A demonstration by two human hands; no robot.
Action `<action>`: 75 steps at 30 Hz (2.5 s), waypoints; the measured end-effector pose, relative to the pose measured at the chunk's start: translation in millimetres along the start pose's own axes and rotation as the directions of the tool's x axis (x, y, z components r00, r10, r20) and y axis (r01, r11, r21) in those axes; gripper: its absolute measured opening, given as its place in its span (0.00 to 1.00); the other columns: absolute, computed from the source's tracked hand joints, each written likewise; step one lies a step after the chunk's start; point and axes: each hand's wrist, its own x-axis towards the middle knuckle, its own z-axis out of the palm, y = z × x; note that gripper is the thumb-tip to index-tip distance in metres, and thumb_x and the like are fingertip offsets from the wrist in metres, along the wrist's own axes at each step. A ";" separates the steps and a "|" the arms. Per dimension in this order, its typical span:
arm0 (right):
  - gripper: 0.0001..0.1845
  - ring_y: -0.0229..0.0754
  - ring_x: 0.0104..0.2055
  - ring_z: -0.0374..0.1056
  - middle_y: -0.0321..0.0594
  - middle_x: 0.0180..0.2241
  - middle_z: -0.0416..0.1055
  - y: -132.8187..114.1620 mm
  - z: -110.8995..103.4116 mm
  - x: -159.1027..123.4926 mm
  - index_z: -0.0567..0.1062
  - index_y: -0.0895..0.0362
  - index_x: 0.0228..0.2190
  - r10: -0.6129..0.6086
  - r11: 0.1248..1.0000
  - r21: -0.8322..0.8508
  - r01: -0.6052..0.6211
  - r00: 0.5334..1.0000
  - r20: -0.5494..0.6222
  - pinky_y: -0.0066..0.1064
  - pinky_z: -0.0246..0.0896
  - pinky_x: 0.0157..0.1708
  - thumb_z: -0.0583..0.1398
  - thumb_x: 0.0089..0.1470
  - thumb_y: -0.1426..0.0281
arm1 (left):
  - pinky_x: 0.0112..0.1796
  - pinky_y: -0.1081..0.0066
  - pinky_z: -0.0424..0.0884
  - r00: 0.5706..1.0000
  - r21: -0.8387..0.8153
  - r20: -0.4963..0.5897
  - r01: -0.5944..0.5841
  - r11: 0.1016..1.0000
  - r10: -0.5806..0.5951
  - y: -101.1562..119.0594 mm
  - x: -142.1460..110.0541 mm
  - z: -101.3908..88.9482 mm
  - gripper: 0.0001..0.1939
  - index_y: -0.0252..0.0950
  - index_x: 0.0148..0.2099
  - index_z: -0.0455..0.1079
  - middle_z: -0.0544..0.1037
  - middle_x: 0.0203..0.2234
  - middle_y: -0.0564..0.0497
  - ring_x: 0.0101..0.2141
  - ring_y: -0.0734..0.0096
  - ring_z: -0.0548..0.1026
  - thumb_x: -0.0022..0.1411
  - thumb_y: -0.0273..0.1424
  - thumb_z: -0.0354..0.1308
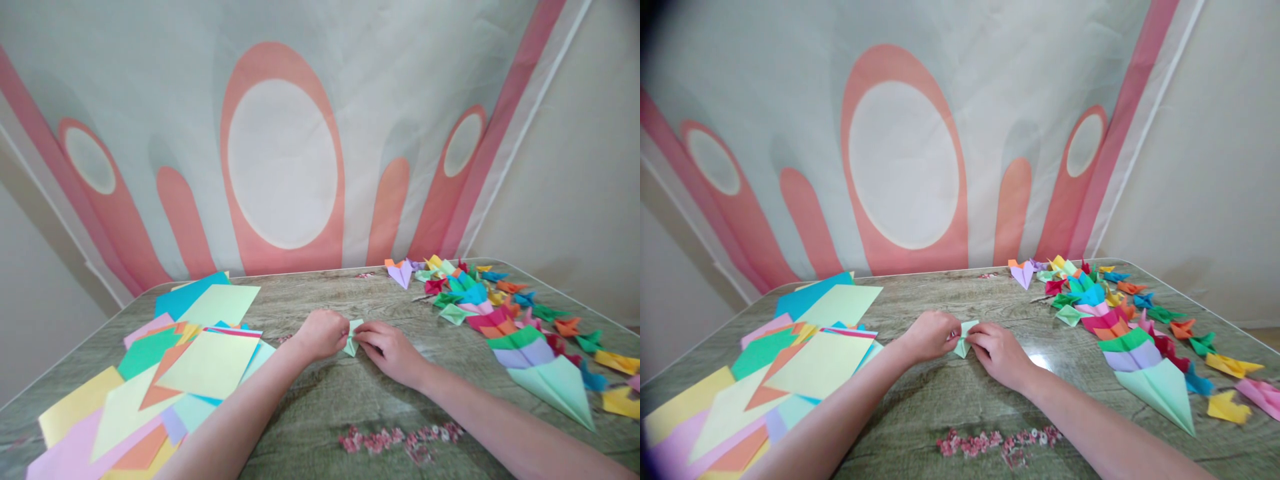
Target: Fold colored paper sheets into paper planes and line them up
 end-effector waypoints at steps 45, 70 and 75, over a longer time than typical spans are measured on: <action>0.12 0.42 0.39 0.60 0.40 0.36 0.67 -26.9 3.7 7.3 0.74 0.50 0.40 -0.010 0.968 -0.247 0.040 0.992 0.125 0.35 0.56 0.37 0.54 0.56 0.74 | 0.34 0.70 0.69 0.999 0.005 0.033 -0.018 1.000 0.018 -2.8 -4.9 1.8 0.07 0.39 0.36 0.72 0.75 0.33 0.49 0.35 0.63 0.74 0.55 0.30 0.55; 0.12 0.44 0.42 0.61 0.41 0.39 0.69 -20.3 -0.7 2.1 0.72 0.56 0.42 -0.041 0.989 -0.137 0.063 0.987 0.154 0.38 0.59 0.43 0.54 0.57 0.72 | 0.36 0.71 0.69 0.998 0.054 0.058 -0.011 0.998 0.008 -15.0 -14.3 -0.8 0.09 0.36 0.36 0.71 0.74 0.33 0.47 0.35 0.65 0.74 0.56 0.23 0.51; 0.11 0.45 0.41 0.62 0.44 0.37 0.69 -19.9 0.8 1.4 0.69 0.60 0.42 -0.014 0.994 -0.106 0.025 0.994 0.106 0.39 0.60 0.43 0.55 0.55 0.72 | 0.36 0.68 0.71 0.984 0.134 0.171 0.027 0.991 -0.050 -0.3 -18.6 -14.5 0.10 0.34 0.34 0.73 0.74 0.32 0.43 0.34 0.62 0.75 0.58 0.22 0.49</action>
